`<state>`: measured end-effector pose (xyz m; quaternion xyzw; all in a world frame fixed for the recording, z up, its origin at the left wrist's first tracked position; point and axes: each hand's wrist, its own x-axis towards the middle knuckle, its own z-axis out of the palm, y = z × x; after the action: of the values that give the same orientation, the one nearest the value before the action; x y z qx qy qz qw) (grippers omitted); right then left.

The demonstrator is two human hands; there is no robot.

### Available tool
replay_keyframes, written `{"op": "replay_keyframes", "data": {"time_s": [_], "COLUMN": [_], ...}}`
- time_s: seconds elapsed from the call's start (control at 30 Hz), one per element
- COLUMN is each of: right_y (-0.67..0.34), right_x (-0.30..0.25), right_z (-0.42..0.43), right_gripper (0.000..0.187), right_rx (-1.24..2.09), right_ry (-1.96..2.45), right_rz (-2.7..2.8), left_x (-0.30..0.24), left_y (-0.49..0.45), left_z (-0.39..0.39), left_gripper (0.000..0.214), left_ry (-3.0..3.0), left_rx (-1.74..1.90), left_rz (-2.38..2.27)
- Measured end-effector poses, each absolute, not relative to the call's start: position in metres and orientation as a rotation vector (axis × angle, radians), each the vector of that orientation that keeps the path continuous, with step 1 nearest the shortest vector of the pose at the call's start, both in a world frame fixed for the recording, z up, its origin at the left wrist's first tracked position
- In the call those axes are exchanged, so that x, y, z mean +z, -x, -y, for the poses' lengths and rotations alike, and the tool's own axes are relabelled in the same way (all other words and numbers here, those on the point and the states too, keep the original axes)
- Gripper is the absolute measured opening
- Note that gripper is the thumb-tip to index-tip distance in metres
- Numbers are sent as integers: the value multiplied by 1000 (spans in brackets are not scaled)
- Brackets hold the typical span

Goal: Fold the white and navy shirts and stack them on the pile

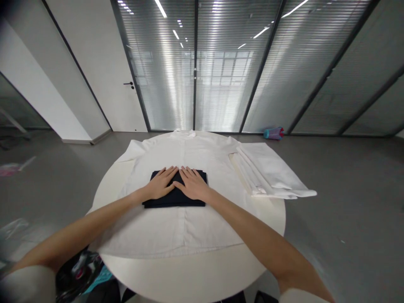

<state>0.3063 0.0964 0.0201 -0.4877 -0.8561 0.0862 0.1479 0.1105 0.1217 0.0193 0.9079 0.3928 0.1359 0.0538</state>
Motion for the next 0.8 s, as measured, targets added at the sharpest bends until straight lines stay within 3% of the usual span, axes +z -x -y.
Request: {"op": "replay_keyframes", "data": {"time_s": [0.33,0.6,0.8], "right_y": [-352,-356,-364], "right_x": [7,11,14], "right_z": [-81,-104,-112], "right_gripper": [84,71,48], "right_rx": [252,254,409], "right_ry": [1572,1876,1923], "right_rz": [2412,2130,1958], "left_x": [2,0,20], "left_y": [-59,-40,-32], "left_z": [-114,-143,-153], "left_gripper": [79,71,75], "left_ry": [-2660,-2127,-1798], "left_rx": [351,523,579], "left_rz": [-1248,-1803,-1341]}}
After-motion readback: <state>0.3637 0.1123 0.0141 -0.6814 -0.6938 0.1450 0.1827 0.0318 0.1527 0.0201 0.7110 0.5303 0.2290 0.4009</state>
